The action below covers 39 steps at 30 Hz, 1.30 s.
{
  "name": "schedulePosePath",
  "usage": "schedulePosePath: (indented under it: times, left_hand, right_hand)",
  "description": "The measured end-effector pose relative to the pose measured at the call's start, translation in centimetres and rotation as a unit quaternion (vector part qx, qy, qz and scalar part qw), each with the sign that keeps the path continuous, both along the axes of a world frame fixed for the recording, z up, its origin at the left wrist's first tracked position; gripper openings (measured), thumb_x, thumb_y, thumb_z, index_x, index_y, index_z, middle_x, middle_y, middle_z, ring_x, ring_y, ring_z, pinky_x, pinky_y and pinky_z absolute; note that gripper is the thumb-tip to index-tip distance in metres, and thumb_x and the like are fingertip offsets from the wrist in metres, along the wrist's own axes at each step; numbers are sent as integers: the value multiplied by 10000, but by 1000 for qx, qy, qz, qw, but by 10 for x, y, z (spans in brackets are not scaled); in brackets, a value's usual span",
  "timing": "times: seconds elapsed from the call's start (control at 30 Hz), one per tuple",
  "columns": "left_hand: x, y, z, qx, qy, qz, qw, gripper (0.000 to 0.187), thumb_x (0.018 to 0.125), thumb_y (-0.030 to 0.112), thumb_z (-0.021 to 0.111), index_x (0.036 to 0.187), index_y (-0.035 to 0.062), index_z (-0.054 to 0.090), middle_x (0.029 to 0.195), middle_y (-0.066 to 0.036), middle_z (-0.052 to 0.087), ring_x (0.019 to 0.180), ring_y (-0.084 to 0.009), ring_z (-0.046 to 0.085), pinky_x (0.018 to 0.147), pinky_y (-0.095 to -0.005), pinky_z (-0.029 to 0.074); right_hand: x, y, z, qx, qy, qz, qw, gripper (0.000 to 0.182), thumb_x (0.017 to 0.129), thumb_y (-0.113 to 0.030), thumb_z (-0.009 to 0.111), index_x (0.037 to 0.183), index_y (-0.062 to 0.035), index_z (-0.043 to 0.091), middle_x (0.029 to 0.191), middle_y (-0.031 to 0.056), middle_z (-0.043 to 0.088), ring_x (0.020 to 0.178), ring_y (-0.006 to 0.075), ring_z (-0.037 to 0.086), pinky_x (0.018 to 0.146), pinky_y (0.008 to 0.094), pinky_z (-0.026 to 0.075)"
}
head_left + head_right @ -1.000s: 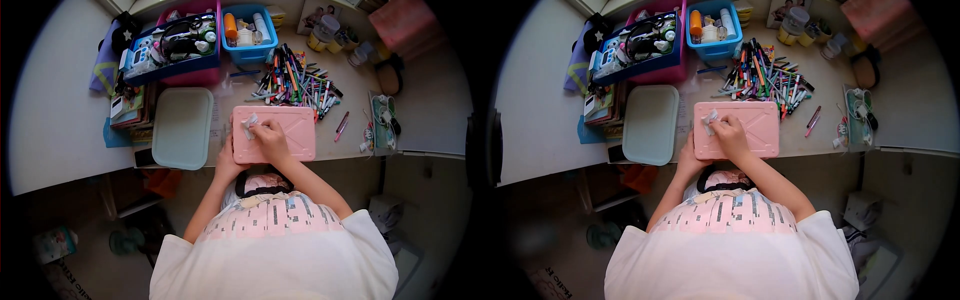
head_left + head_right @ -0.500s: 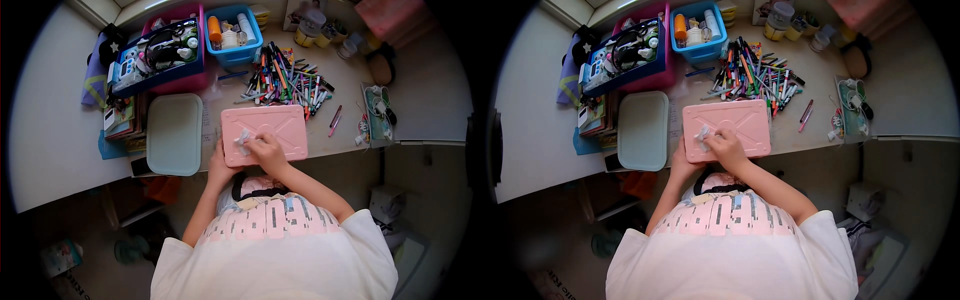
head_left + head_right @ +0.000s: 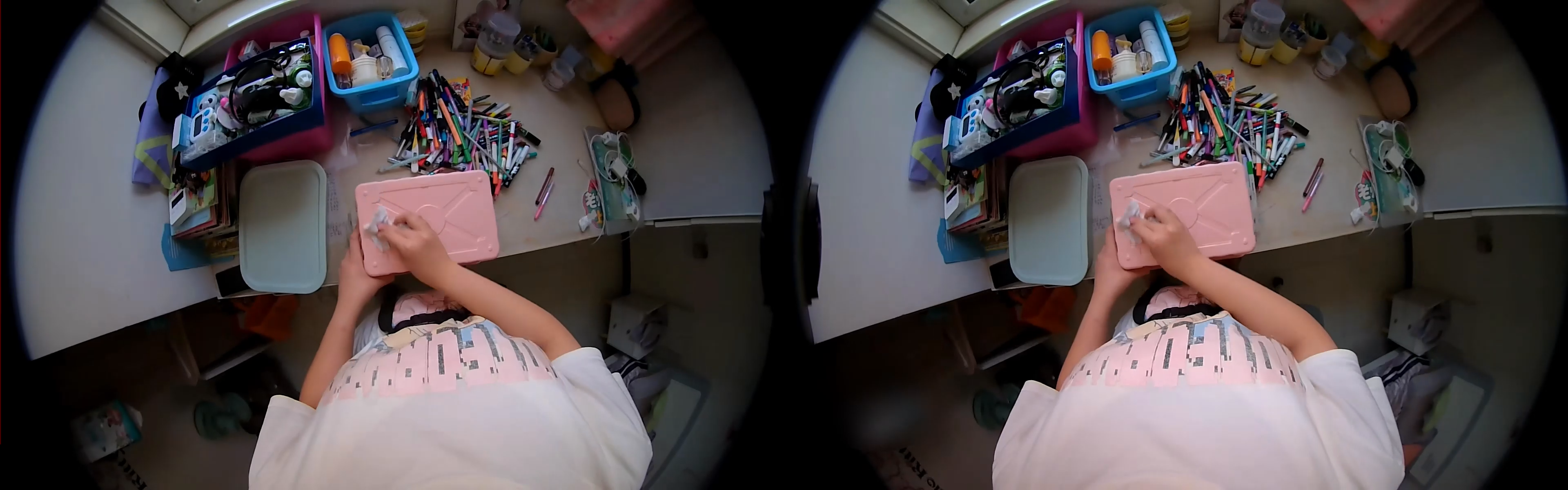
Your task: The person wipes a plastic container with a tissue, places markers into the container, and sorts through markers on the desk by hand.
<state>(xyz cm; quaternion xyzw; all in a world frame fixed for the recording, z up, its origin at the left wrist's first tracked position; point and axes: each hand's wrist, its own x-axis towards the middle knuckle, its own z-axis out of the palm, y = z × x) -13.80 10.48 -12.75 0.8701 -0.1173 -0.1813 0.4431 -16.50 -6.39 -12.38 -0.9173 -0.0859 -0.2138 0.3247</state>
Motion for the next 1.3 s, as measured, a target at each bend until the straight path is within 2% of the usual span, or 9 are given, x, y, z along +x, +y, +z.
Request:
schedulePosePath:
  times: [0.17,0.3,0.4,0.6,0.77,0.87,1.1,1.17,1.3]
  left_hand:
    - [0,-1,1,-17,-7,2,1000,981,563,280,901,1383,143,381,1165,-192,659,1051,-415,643,867,-442,535]
    - [0,1,-5,1,-5,-9,1000,983,560,267,900,1383,134,379,1159,-187,663,1051,-411,645,871,-441,533]
    - [1,0,-4,-13,-10,-10,1000,976,563,249,896,1383,120,382,1157,-189,664,1055,-406,647,875,-435,531]
    - [-1,0,-4,-23,-7,-15,1000,1055,570,152,866,1472,148,319,1229,-199,628,1099,-420,619,898,-444,520]
    - [0,-2,-1,-25,-5,-16,1000,1013,573,155,871,1441,126,350,1228,-186,633,1108,-402,624,899,-432,519]
    - [-1,-3,4,-28,-15,-12,999,1009,571,172,882,1433,123,359,1226,-191,634,1105,-404,625,897,-431,520]
    - [-4,-2,8,-6,-1,-9,1000,1028,567,157,883,1444,120,348,1236,-204,624,1127,-403,613,909,-435,514]
    - [0,-3,5,-25,-11,-22,999,1027,569,138,871,1449,113,342,1247,-202,618,1136,-403,606,919,-436,510]
    - [1,-2,2,-33,-8,-17,999,1019,570,128,863,1447,109,344,1246,-201,619,1134,-404,607,922,-438,510]
  right_hand:
    - [-20,-11,6,-19,-33,14,999,230,720,-57,656,944,-77,704,862,41,680,876,250,593,780,359,517]
    - [-3,-15,2,-24,-11,-75,997,198,730,-69,650,920,-89,701,853,45,686,873,253,598,790,356,510]
    - [-29,-20,2,-19,-27,3,999,184,728,-63,663,907,-84,703,968,34,730,868,254,598,786,361,514]
    - [-75,-113,17,-41,31,-199,979,205,719,-7,703,909,-82,724,945,45,735,891,266,609,779,361,523]
    - [-33,-89,13,-12,19,-180,983,211,739,-13,674,940,-58,717,929,76,718,895,269,616,786,380,506]
    - [-65,-74,3,-52,7,-120,991,236,733,-13,673,952,-86,722,939,41,722,888,257,616,790,372,512]
    - [-34,-112,12,-95,-22,-243,965,199,731,-26,691,913,-93,730,933,48,721,895,268,597,800,369,500]
    - [-42,-96,5,-22,19,-150,988,190,739,-27,684,918,-76,726,929,48,715,884,264,594,799,368,499]
    - [-78,-108,15,-41,33,-140,989,187,729,-25,695,910,-66,722,902,40,708,876,253,592,800,373,493]
